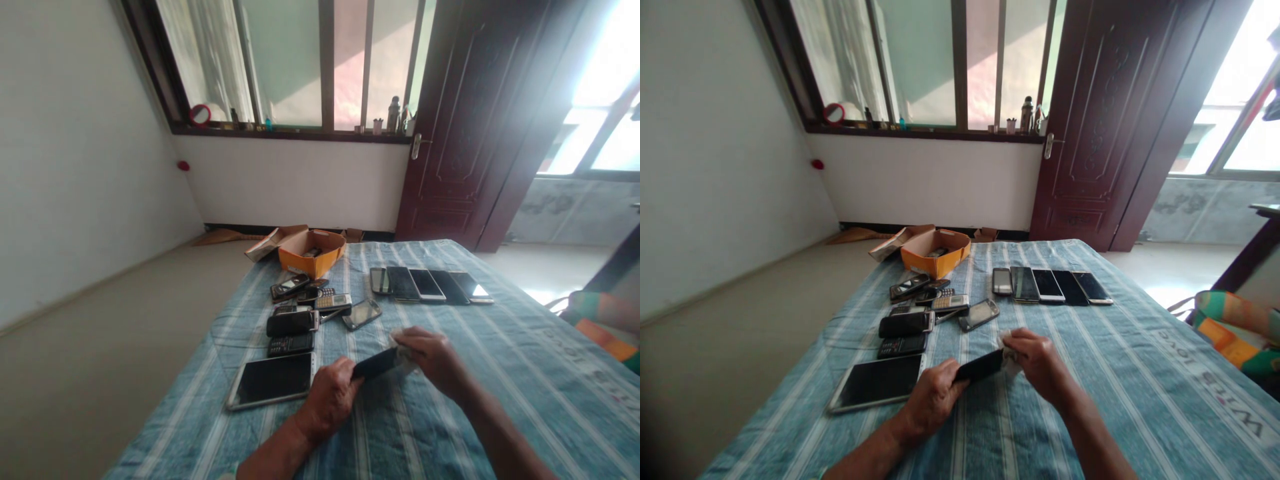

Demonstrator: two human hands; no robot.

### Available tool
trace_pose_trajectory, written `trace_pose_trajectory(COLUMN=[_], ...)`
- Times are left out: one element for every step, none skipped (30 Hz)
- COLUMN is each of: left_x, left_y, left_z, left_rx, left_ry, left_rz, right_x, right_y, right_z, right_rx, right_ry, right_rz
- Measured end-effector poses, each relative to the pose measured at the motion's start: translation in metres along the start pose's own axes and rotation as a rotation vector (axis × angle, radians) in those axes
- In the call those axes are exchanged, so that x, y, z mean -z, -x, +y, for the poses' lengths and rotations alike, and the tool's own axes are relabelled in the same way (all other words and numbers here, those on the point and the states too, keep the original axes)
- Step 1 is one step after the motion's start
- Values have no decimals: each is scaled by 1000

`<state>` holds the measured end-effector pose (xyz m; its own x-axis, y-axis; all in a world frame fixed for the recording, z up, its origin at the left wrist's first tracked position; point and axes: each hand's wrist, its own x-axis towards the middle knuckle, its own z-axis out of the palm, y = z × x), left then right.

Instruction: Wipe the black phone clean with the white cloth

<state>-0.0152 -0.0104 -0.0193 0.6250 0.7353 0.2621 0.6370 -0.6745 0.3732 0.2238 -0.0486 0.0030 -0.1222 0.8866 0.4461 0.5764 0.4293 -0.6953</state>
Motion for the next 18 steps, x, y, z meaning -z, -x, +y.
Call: trace_pose_trajectory(left_x=[-1, -2, -3, -4, -5, -6, -7, -8, -8, -8, -8, -8, -8, -8, -7, -7, -6, -5], left_y=[0, 0, 0, 1, 1, 1, 2, 2, 3, 3, 3, 3, 2, 2, 2, 1, 1, 1], left_z=[-1, -2, -2, -3, -4, -5, -6, -6, -6, -6, -6, -5, -5, -4, -4, -4, -4, -4], left_rx=[-5, -11, -18, -27, -38, -50, -61, -70, -74, -71, -64, -57, -52, -49, -50, -51, -53, -54], left_ry=[-6, -9, -7, 1, 16, 33, 48, 55, 55, 51, 46, 38, 29, 17, 4, -11, -21, -26], left_rz=[1, 4, 8, 12, 18, 23, 25, 25, 20, 15, 8, 1, -2, -2, 0, 5, 11, 19], right_x=[-5, -11, -19, -28, -36, -44, -50, -54, -56, -55, -53, -48, -42, -36, -29, -23, -17, -11], right_y=[-1, -2, -3, -3, -4, -4, -5, -5, -6, -6, -7, -7, -7, -8, -8, -8, -8, -8], right_z=[-8, -16, -24, -33, -40, -47, -52, -56, -58, -57, -56, -53, -48, -43, -38, -33, -28, -24], right_rx=[33, 54, 78, 103, 126, 147, 153, 157, 153, 143, 132, 119, 107, 96, 86, 76, 65, 53], right_ry=[37, 73, 108, 133, 151, 162, 163, 158, 146, 131, 116, 100, 87, 76, 64, 54, 45, 40], right_rz=[-51, -97, -116, -119, -124, -139, -147, -152, -162, -170, -180, -191, -199, -201, -200, -189, -189, -184])
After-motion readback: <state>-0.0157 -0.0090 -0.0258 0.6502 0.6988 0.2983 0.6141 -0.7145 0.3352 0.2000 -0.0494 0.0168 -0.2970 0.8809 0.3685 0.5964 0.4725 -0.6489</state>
